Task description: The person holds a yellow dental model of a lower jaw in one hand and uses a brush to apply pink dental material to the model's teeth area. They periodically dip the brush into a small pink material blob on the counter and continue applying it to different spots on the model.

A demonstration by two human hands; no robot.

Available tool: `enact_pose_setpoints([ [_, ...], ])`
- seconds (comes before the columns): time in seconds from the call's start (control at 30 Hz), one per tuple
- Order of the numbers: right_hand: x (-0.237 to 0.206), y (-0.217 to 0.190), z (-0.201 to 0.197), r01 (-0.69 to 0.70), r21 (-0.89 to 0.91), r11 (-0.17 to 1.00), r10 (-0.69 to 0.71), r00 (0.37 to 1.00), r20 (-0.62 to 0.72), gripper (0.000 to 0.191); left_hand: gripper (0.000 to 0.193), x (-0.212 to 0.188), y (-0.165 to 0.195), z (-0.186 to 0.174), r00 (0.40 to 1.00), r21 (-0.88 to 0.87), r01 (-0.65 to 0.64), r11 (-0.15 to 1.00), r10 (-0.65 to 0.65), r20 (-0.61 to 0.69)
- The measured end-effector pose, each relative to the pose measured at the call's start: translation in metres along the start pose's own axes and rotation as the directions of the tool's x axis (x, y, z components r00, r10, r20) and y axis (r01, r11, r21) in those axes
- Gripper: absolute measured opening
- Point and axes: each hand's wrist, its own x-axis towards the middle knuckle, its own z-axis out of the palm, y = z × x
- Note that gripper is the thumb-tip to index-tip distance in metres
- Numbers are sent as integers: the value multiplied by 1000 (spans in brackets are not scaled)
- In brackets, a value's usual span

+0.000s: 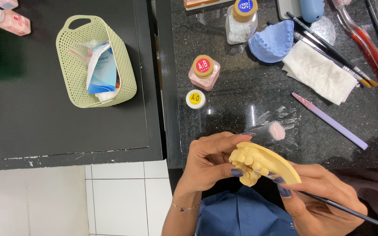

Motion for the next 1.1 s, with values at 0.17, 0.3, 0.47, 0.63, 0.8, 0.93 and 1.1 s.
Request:
enact_pose_setpoints([
  [0.17, 2, -3, 1, -13, 23, 1000, 14, 1000, -17, 17, 55, 0, 0, 2, 1000, -21, -2, 1000, 2, 2],
  [0.3, 3, -2, 2, 9, 5, 1000, -9, 1000, -9, 18, 54, 0, 0, 2, 1000, -13, -14, 1000, 14, 5],
  [0.47, 2, -2, -1, -22, 16, 1000, 22, 1000, 4, 18, 54, 0, -1, 3, 1000, -8, -14, 1000, 14, 5],
  [0.63, 2, -1, 1, 6, 4, 1000, -6, 1000, -11, 18, 54, 0, 1, 3, 1000, -21, -9, 1000, 10, 8],
  [0.8, 2, -1, -1, 0, 11, 1000, 0, 1000, -7, 19, 53, 0, 2, 4, 1000, -26, -2, 1000, 2, 6],
  [0.93, 1, -1, -2, -6, 13, 1000, 6, 1000, 7, 20, 53, 0, 1, 3, 1000, -15, -3, 1000, 3, 10],
  [1.1, -2, -2, 0, -2, 129, 992, 6, 1000, -30, 19, 55, 0, -1, 2, 1000, -32, -5, 999, 5, 11],
])
